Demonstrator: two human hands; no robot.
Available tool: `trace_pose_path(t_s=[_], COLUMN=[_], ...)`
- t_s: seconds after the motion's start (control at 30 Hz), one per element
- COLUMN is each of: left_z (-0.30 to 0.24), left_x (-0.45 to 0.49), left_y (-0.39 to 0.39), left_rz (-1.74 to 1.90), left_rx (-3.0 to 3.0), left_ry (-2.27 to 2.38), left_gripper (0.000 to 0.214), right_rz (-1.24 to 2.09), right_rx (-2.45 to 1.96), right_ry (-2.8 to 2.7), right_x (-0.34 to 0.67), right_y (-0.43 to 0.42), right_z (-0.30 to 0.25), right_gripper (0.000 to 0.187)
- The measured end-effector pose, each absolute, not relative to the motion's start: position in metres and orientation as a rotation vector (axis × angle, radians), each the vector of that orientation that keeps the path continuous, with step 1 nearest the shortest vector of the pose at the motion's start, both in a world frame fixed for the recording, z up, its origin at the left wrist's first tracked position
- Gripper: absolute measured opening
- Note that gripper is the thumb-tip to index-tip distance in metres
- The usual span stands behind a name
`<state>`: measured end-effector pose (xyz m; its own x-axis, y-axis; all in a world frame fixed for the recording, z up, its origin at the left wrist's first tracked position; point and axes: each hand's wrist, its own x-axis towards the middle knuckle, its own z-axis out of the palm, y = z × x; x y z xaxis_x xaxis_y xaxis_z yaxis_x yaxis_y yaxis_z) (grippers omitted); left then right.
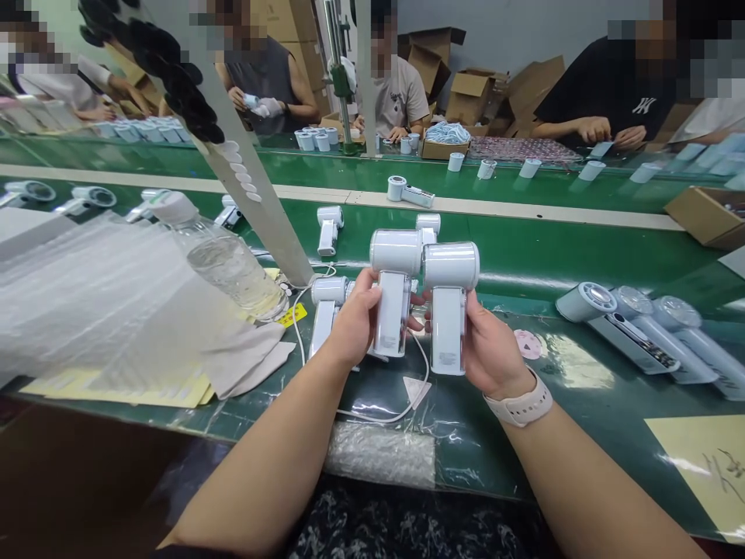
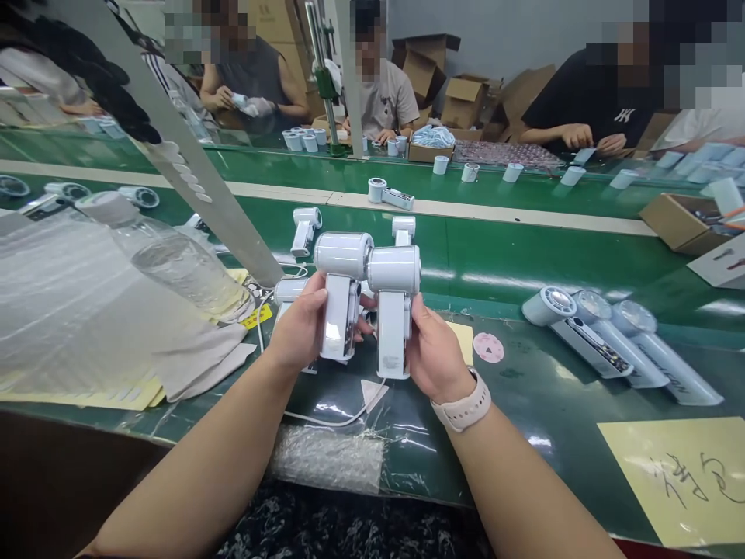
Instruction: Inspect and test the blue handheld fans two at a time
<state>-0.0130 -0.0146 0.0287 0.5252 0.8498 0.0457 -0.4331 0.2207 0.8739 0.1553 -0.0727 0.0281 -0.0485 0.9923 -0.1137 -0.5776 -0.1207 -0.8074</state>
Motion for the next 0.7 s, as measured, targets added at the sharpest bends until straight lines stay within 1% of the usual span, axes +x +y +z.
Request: trace_pose_path(t_s=[0.13,0.3,0.43,0.53,0.6,0.7], left_z=[0.03,0.03,0.031,0.029,0.027,0.025], left_x=[-0.014,-0.011,-0.009,-0.01,-0.011,-0.009], left_y=[-0.017,-0.02,-0.022,-0.022,-0.022,-0.02], left_rz=[0.941,0.971,0.983,0.87,0.858,0.873], left_rx=[1.033,1.08,1.087,1.073,1.06,1.046], left_ry=[0.482,0.492,0.5,0.491,0.487,0.475], left_gripper=[0.048,0.049,0.058,0.055,0.053,0.057], right_rz=[1.494,1.49,1.509,1.496,1.525,1.557], right_rx=[-0.828,-0.866,-0.871,-0.858,-0.826,-0.773], right_ry=[-0.624,-0.577,-0.638,-0.708,-0.704,-0.651], right_x=[0.153,0.157,0.158,0.158,0.157,0.157], right_y=[-0.074,-0.073,-0.078,-0.081,-0.081,-0.08], right_z=[0.032,0.036,0.039,0.04,0.041,0.042], right_gripper=[0.039,0.029,0.029,0.03,0.032,0.03])
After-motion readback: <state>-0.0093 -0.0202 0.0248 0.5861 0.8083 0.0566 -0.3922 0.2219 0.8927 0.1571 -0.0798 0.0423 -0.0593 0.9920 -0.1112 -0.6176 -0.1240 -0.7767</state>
